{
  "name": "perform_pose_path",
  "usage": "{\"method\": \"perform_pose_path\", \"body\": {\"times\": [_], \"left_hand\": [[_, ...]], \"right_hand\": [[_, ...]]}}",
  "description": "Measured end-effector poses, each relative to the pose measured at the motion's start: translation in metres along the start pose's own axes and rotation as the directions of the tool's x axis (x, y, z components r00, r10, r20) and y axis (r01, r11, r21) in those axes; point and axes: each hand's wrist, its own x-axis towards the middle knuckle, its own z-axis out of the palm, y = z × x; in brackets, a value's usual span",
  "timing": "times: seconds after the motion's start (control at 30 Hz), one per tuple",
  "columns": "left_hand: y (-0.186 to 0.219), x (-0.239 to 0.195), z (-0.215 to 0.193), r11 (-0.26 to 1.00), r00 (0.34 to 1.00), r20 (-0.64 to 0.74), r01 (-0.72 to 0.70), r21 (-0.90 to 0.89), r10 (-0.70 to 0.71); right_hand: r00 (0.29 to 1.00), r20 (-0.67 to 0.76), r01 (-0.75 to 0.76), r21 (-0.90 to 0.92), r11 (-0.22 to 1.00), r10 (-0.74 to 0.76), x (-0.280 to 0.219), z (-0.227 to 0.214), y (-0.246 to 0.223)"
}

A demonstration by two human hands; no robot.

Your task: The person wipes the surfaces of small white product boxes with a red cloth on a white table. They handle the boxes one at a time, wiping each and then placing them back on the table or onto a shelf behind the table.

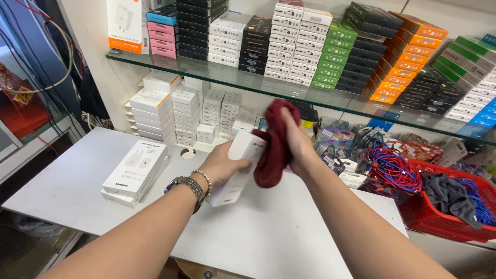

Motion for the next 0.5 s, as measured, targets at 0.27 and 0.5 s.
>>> {"method": "perform_pose_path", "body": {"times": [0.27, 0.5], "left_hand": [[0.013, -0.002, 0.008, 0.986, 0.987, 0.003, -0.158, 0.053, 0.158], [0.027, -0.001, 0.007, 0.918, 0.969, -0.030, -0.220, 0.331, 0.243]], "right_hand": [[0.996, 0.056, 0.073, -0.025, 0.997, -0.072, 0.014, 0.000, 0.016], [0.978, 0.186, -0.089, -0.020, 0.996, 0.091, 0.012, -0.009, -0.009]]}}
